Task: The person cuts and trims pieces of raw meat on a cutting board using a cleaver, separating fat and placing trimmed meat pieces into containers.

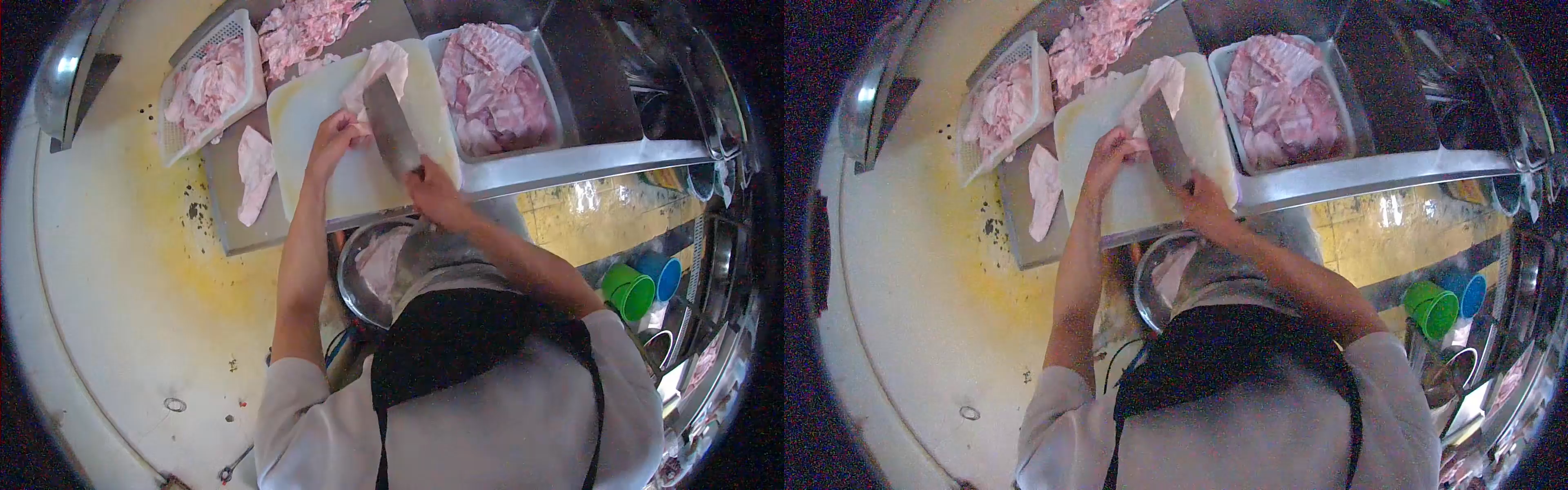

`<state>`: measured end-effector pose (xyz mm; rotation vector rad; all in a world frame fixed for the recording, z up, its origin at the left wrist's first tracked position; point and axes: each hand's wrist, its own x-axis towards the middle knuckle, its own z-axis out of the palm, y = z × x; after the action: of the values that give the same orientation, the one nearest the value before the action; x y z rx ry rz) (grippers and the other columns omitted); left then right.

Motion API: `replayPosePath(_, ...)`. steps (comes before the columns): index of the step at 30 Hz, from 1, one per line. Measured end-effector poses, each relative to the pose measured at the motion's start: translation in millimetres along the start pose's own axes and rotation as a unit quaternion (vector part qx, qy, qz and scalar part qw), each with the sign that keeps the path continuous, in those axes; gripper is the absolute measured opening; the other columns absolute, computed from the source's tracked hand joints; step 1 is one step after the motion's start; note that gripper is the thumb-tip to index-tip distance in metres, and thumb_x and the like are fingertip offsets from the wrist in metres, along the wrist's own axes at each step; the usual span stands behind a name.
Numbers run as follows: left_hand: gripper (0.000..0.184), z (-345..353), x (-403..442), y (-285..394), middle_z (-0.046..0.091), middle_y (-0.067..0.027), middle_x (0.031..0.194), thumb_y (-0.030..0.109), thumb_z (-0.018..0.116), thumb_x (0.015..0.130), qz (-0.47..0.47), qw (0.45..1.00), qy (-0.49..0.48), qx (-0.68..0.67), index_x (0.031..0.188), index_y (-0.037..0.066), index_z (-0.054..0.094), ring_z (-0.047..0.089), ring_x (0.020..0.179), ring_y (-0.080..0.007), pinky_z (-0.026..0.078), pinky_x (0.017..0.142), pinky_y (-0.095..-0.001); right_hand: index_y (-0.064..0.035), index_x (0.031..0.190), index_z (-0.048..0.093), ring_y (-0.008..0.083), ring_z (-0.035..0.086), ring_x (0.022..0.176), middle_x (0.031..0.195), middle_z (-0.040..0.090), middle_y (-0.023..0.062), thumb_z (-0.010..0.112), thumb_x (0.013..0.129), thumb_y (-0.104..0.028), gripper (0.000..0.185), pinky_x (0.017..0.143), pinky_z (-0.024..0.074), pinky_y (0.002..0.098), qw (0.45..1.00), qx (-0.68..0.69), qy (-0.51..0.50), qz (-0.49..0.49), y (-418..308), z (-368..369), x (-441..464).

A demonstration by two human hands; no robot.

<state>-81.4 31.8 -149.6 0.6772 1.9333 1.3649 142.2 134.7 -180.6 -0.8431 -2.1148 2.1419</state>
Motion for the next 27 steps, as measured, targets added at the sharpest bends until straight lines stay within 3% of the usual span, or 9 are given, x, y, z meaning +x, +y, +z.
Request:
replayPosePath(3, 0.009, -18, 14, -18, 0.055, -0.0012, 0.066, 0.015, 0.061, 0.081, -0.112, 0.97, 0.022, -0.215, 0.078, 0.007, 0.056, 0.049, 0.059, -0.0111, 0.039, 0.055, -0.0284, 0.0044, 0.115, 0.052, 0.0163, 0.057, 0.052, 0.076, 0.062, 0.0098, 0.061, 0.092, -0.031, 0.044, 0.049, 0.048, 0.0335, 0.998, -0.046, -0.031, 0.037, 44, 19, -28)
replayPosePath(5, 0.009, -52, 33, -34, 0.057, -0.0038, 0.068, 0.015, 0.057, 0.081, -0.168, 0.985, 0.029, 0.02, 0.084, 0.006, 0.059, 0.052, 0.061, -0.0125, 0.041, 0.056, -0.029, 0.0042, 0.116, 0.052, 0.0173, 0.058, 0.054, 0.077, 0.062, 0.0105, 0.06, 0.092, -0.029, 0.042, 0.05, 0.0492, 0.0347, 0.971, 0.046, -0.173, 0.157, -31, -29, -65)
replayPosePath(6, 0.012, -62, 38, -37, 0.058, -0.0051, 0.069, 0.015, 0.056, 0.081, -0.192, 0.971, 0.031, 0.14, 0.087, 0.005, 0.06, 0.054, 0.062, -0.0131, 0.041, 0.057, -0.0292, 0.0026, 0.115, 0.052, 0.0154, 0.055, 0.051, 0.072, 0.058, 0.0079, 0.059, 0.093, -0.027, 0.038, 0.048, 0.0468, 0.033, 0.977, 0.043, -0.144, 0.152, -42, -34, -70)
replayPosePath(10, 0.026, -11, 39, -14, 0.066, -0.0135, 0.086, 0.026, 0.06, 0.082, 0.111, 0.871, 0.158, 0.452, 0.1, 0.008, 0.065, 0.064, 0.08, -0.0279, 0.048, 0.068, -0.0401, -0.0004, 0.11, 0.052, 0.0116, 0.051, 0.047, 0.064, 0.053, 0.0033, 0.057, 0.094, -0.023, 0.028, 0.044, 0.0418, 0.0297, 0.996, 0.022, -0.039, 0.073, -41, -44, -64)
replayPosePath(13, 0.022, 13, 29, -10, 0.065, -0.0104, 0.082, 0.024, 0.063, 0.084, 0.111, 0.855, 0.112, 0.494, 0.091, 0.003, 0.062, 0.064, 0.078, -0.0228, 0.048, 0.067, -0.0394, 0.0013, 0.112, 0.052, 0.0167, 0.056, 0.051, 0.071, 0.059, 0.0082, 0.059, 0.092, -0.024, 0.033, 0.048, 0.0464, 0.0344, 0.999, -0.007, -0.028, 0.034, -25, -46, -46)
replayPosePath(16, 0.019, -14, 43, -30, 0.063, -0.0117, 0.08, 0.022, 0.063, 0.086, 0.034, 0.947, 0.018, 0.318, 0.093, 0.005, 0.063, 0.062, 0.074, -0.0256, 0.048, 0.065, -0.0404, 0.0021, 0.113, 0.051, 0.0214, 0.06, 0.056, 0.078, 0.062, 0.0127, 0.06, 0.091, -0.022, 0.034, 0.052, 0.0492, 0.0375, 0.996, -0.064, -0.013, -0.053, -10, -41, -22)
replayPosePath(18, 0.014, -15, 38, -29, 0.058, -0.0061, 0.074, 0.018, 0.059, 0.089, -0.012, 0.977, 0.006, 0.213, 0.088, 0.004, 0.06, 0.056, 0.068, -0.0178, 0.047, 0.061, -0.0349, 0.0018, 0.112, 0.051, 0.023, 0.061, 0.058, 0.082, 0.062, 0.0145, 0.06, 0.091, -0.021, 0.033, 0.053, 0.0495, 0.0381, 0.996, -0.052, -0.026, -0.062, -11, -37, -5)
replayPosePath(22, 0.014, -10, 29, -13, 0.048, 0.002, 0.07, 0.014, 0.056, 0.093, -0.079, 0.993, 0.003, 0.089, 0.082, 0.005, 0.054, 0.044, 0.064, -0.0067, 0.041, 0.054, -0.0256, 0.0008, 0.111, 0.053, 0.0174, 0.057, 0.055, 0.073, 0.059, 0.0089, 0.059, 0.09, -0.022, 0.032, 0.051, 0.0467, 0.0336, 0.998, 0.027, -0.033, -0.044, -29, -23, 45)
replayPosePath(27, 0.014, -22, 31, -19, 0.053, 0.0011, 0.072, 0.015, 0.055, 0.094, -0.09, 0.995, 0.014, 0.037, 0.085, 0.005, 0.059, 0.048, 0.061, -0.0082, 0.041, 0.053, -0.026, 0.0017, 0.116, 0.051, 0.0129, 0.053, 0.05, 0.065, 0.054, 0.0044, 0.057, 0.092, -0.02, 0.033, 0.044, 0.0424, 0.0301, 0.998, -0.005, -0.043, -0.044, 8, -9, 22)
